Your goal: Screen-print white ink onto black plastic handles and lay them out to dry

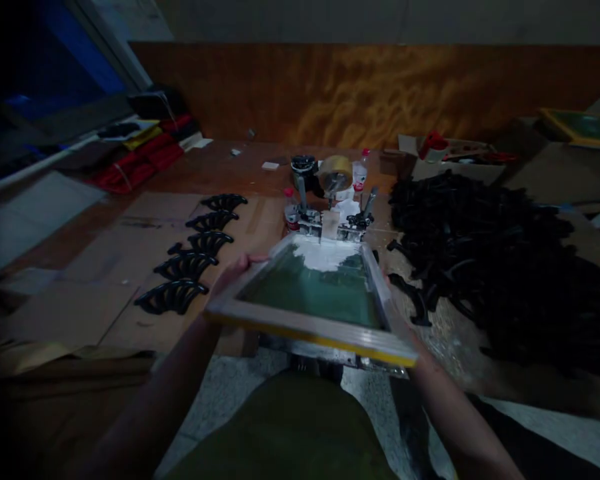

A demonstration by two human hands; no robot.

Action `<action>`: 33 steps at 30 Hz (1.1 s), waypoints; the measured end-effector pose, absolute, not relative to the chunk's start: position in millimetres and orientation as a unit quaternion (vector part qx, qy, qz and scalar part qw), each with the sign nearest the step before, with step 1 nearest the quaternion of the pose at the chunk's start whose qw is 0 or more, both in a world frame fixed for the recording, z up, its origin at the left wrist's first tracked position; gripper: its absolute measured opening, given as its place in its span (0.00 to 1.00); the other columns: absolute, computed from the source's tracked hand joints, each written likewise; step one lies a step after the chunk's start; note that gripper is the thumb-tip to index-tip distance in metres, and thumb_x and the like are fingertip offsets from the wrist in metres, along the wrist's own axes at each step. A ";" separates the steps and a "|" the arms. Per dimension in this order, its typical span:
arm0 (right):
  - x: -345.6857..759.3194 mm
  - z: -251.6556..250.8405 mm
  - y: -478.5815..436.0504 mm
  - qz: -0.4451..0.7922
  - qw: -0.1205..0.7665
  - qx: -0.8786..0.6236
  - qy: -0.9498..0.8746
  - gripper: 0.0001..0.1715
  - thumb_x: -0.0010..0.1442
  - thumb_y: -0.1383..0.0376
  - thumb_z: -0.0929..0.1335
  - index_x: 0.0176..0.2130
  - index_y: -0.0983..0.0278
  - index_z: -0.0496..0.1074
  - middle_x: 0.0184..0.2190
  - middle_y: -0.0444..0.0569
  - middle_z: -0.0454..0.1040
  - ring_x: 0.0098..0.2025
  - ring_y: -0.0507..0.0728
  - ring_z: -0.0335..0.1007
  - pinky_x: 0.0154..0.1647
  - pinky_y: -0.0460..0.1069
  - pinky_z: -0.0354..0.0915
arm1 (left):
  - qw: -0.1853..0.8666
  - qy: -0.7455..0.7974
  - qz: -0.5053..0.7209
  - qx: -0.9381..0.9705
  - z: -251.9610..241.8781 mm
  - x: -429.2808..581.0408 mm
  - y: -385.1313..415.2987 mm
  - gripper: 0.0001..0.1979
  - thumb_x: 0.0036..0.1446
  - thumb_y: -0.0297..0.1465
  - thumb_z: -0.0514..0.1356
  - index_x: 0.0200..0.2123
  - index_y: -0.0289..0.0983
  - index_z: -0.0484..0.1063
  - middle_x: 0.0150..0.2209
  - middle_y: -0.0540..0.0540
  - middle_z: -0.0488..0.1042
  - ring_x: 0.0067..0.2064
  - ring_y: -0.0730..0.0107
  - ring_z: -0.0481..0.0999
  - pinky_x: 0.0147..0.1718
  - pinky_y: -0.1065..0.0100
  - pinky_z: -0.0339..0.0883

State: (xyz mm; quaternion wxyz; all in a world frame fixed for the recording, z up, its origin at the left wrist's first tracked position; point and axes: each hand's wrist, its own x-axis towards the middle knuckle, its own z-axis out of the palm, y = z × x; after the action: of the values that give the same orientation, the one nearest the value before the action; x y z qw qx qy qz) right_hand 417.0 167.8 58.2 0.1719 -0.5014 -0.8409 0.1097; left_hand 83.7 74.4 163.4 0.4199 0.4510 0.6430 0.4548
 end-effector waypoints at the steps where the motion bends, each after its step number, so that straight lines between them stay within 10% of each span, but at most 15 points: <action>1: 424.2 64.3 176.2 0.100 0.180 -0.521 -0.828 0.21 0.63 0.65 0.61 0.53 0.62 0.74 0.46 0.57 0.75 0.50 0.65 0.69 0.53 0.61 0.64 | 0.422 0.656 0.420 0.464 150.5 81.7 63.0 0.31 0.62 0.53 0.46 0.46 0.39 0.79 0.46 0.43 0.80 0.49 0.57 0.78 0.52 0.58 0.69; 7: 366.7 107.3 228.7 0.046 0.238 -0.480 -0.843 0.34 0.60 0.65 0.66 0.64 0.68 0.60 0.63 0.64 0.61 0.64 0.67 0.55 0.61 0.60 0.58 | 0.443 0.675 0.376 0.455 69.9 88.8 31.4 0.33 0.59 0.45 0.55 0.64 0.36 0.63 0.64 0.41 0.67 0.65 0.57 0.64 0.63 0.58 0.58; 14: 306.6 111.3 218.9 0.056 -0.023 -0.473 -0.879 0.15 0.62 0.72 0.62 0.46 0.69 0.73 0.44 0.61 0.75 0.47 0.62 0.69 0.48 0.51 0.64 | 0.461 0.691 0.359 0.425 37.7 91.0 35.0 0.32 0.60 0.44 0.55 0.63 0.33 0.64 0.63 0.38 0.69 0.64 0.56 0.67 0.63 0.58 0.58; 21: 344.3 106.5 173.0 0.085 -0.014 -0.256 -0.963 0.13 0.55 0.76 0.65 0.40 0.66 0.72 0.39 0.56 0.74 0.45 0.60 0.66 0.44 0.50 0.61 | 0.471 0.701 0.365 0.391 44.7 93.8 33.2 0.31 0.58 0.46 0.57 0.58 0.33 0.69 0.59 0.37 0.73 0.61 0.54 0.70 0.60 0.58 0.61; 33: 348.1 100.3 163.1 0.102 0.075 -0.294 -0.947 0.13 0.57 0.75 0.64 0.42 0.66 0.72 0.39 0.53 0.73 0.44 0.59 0.65 0.44 0.49 0.61 | 0.474 0.685 0.392 0.390 65.9 97.0 31.8 0.30 0.56 0.45 0.59 0.57 0.33 0.69 0.56 0.36 0.75 0.58 0.51 0.73 0.56 0.56 0.66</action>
State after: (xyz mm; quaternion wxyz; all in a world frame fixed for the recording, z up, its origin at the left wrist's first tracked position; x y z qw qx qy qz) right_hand 348.1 163.1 100.3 0.0746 -0.2941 -0.9474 0.1023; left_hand 97.0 31.8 65.9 0.4743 0.3899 0.6853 0.3917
